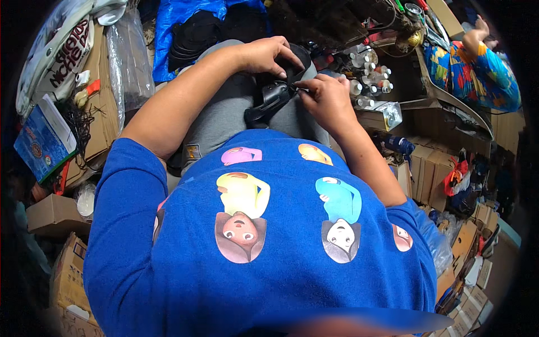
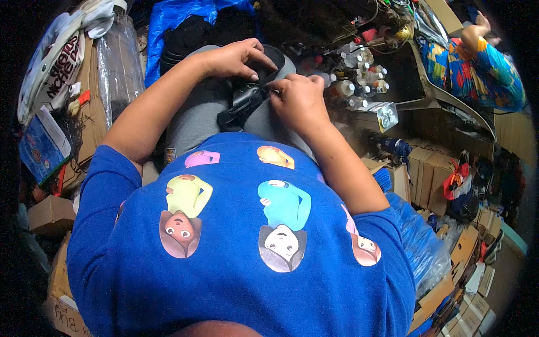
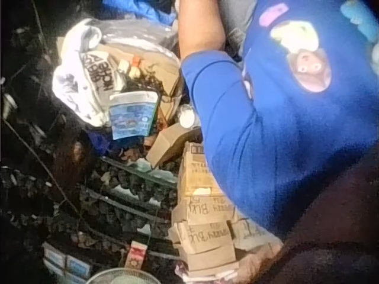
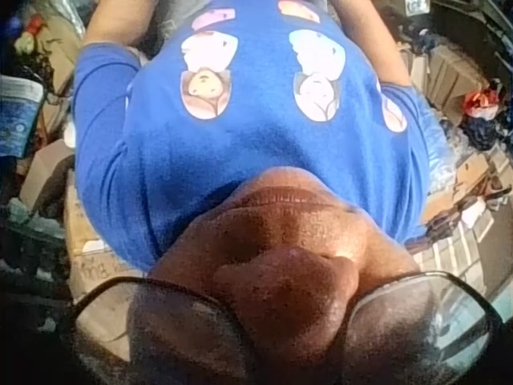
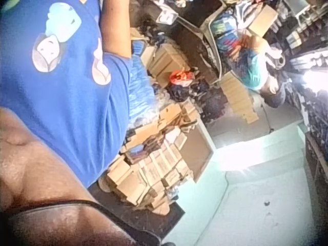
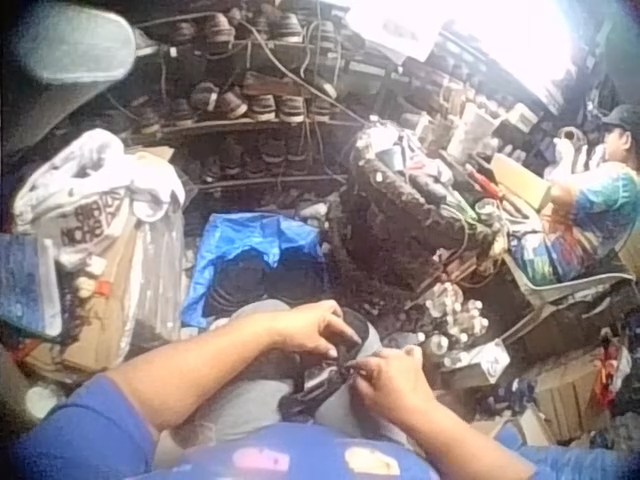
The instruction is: Manually sewing or stitching leather components of a shoe using a needle and thread.
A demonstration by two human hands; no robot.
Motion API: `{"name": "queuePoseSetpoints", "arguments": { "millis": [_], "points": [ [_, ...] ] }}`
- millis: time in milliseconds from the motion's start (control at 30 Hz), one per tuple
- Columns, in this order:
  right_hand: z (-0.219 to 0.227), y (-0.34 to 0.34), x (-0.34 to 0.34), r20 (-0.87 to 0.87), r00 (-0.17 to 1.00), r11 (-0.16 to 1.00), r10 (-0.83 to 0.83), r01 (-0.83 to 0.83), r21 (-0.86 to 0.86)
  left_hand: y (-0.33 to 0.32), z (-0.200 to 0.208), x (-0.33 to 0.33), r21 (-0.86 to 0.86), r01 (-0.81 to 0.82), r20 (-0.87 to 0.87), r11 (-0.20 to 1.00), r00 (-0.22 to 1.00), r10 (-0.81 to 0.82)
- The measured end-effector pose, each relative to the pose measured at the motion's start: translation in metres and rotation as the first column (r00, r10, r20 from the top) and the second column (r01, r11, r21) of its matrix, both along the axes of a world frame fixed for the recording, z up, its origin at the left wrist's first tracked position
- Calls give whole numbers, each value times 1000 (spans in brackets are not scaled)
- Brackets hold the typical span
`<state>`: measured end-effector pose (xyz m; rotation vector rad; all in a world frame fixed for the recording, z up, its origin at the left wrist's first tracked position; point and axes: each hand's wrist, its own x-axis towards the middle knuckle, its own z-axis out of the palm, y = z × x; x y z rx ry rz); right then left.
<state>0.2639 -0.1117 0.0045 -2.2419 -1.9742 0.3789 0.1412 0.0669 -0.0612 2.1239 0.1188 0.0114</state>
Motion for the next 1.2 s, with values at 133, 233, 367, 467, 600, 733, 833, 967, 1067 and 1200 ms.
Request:
{"name": "queuePoseSetpoints", "arguments": {
  "millis": [133, 233, 367, 467, 600, 733, 833, 967, 1067, 1200],
  "points": [
    [-18, -2, 17, -260, 964, 999, -47, 49, 1, 0, -1, 1, -26, -12, 16, 1000, 1000, 12],
    [-28, -5, 27, -647, 737, 980, -197, 127, -154, 2, 3, 1, -13, 16, -5, 1000, 1000, -16],
    [-38, -4, 40, -730, 668, 987, -146, 54, -148, 2, -3, 3, -45, 10, 12, 999, 1000, -9],
    [-45, -3, 48, -773, 622, 989, -127, 18, -148, 3, -5, 4, -52, 8, 26, 999, 1000, -6],
    [-48, 0, 49, -780, 607, 983, -151, 7, -185, 3, -7, 4, -38, 6, 34, 999, 999, -5],
    [-45, 6, 30, -673, 726, 990, -142, 101, -100, 2, -3, 7, 16, -29, -31, 999, 999, 29],
    [-43, 12, 21, -525, 849, 994, -68, 105, 41, -2, 0, 5, 90, -118, 61, 989, 992, 113],
    [-33, 9, 24, -273, 959, 978, 77, -20, 206, -22, 9, -32, 229, -483, 258, 845, 867, 425],
    [-31, 3, 26, -220, 968, 975, 118, -72, 208, -16, 13, -74, 426, -291, 82, 857, 955, 284],
    [-30, 0, 23, -490, 871, 989, 40, 36, 144, 35, 10, -105, 446, -450, 102, 774, 885, 455]
  ]
}}
